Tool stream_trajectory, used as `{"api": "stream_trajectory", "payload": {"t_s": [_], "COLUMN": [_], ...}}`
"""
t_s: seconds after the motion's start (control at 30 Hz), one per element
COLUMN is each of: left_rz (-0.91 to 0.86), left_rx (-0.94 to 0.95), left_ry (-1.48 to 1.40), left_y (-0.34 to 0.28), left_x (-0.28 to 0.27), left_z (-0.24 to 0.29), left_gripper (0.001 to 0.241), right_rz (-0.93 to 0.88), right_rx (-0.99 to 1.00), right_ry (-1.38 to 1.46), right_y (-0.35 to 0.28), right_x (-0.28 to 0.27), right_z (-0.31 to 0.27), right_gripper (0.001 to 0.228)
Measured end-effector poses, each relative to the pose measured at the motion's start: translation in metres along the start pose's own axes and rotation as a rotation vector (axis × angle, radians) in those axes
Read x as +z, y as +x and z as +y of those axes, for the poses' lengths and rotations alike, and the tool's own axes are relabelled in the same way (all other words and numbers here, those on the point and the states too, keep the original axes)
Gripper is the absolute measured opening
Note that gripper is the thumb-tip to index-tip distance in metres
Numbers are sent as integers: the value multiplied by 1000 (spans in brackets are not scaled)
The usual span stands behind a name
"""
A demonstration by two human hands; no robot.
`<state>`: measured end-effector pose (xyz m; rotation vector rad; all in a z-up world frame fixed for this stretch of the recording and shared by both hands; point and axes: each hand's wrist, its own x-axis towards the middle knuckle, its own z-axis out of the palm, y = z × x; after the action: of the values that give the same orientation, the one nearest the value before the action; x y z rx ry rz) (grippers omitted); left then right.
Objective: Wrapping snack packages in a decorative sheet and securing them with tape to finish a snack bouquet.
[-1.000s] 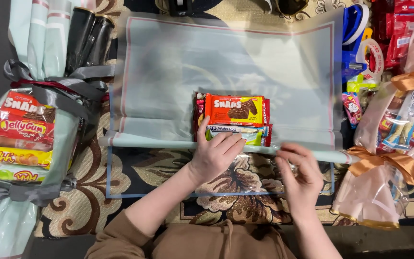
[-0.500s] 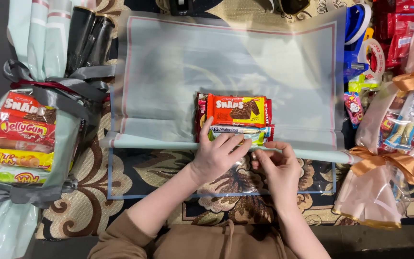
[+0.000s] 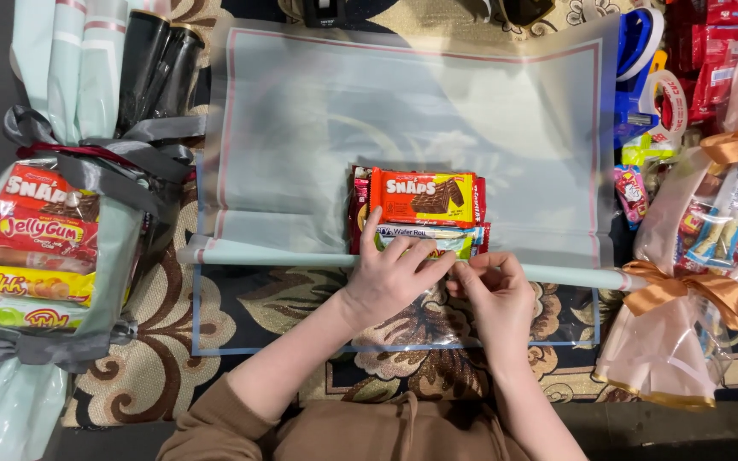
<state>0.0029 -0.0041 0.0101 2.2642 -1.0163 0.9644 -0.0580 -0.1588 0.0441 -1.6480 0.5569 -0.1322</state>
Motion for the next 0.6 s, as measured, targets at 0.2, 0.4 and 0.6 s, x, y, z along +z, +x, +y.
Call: {"api": "stream_trajectory", "payload": {"t_s": [0.2,0.4,0.6], "left_rz": [-6,-9,-51], "left_rx": [-8,-9,8], "left_ry": [1,-4,-22], "left_y": [-3,-4,-3], "left_x": [2,3,-2], "left_z": [0,0,0], "left_gripper": [16,14,15], "right_rz": [-33,26,29], "right_rx": [61,-457,-893], "right_ry": [1,-429,-966], "right_y": [-10,-7,26], "right_x": [-4,-17,-27], "right_z": [-13,15,29], "right_gripper": [18,13,25]}}
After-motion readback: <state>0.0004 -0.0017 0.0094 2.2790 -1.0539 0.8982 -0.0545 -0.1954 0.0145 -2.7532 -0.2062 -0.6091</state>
